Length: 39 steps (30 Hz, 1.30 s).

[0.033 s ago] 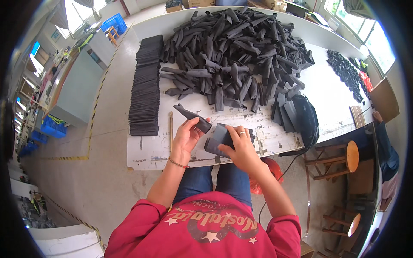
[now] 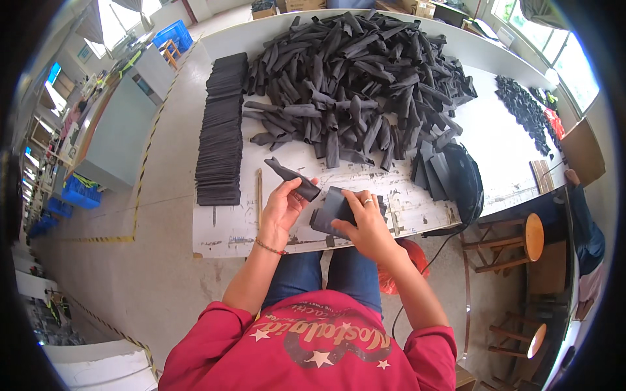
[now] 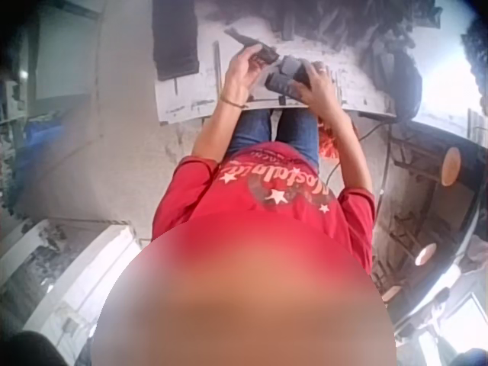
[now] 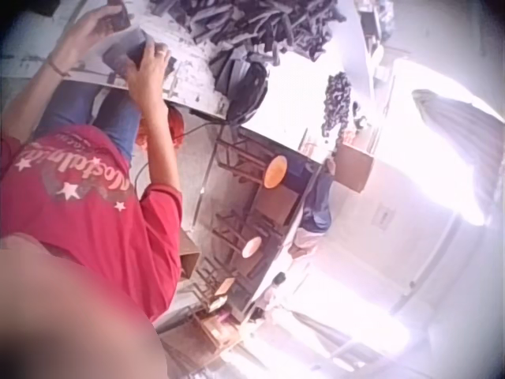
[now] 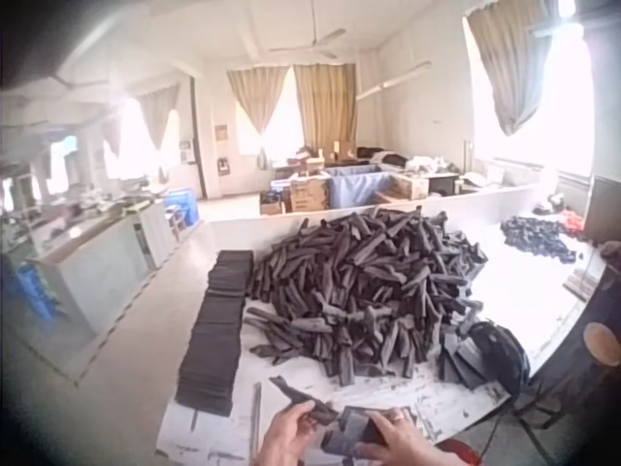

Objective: Pick up, inspect, and neatly stack grey foam components on a factory workbench.

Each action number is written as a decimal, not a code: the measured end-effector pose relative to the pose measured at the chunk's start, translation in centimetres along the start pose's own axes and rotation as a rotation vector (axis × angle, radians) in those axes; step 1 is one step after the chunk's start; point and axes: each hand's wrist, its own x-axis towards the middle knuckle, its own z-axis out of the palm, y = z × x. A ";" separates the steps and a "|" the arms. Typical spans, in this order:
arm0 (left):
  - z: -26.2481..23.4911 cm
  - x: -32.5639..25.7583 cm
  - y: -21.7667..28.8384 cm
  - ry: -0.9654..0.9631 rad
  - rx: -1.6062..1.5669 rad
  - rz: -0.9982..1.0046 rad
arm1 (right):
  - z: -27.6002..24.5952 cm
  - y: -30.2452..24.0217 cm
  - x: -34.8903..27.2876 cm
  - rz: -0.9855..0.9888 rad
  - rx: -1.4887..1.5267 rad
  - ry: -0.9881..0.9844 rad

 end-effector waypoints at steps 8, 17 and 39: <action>-0.8 0.1 -0.2 0.000 -0.044 -0.020 | 0.4 0.1 -0.4 -0.007 -0.057 0.077; -1.4 0.3 -0.3 0.103 -0.032 -0.045 | 0.4 -0.6 -0.3 0.083 0.105 0.196; -0.1 -0.9 -0.5 0.008 0.070 -0.085 | 1.9 -1.1 0.7 -0.075 -0.063 0.449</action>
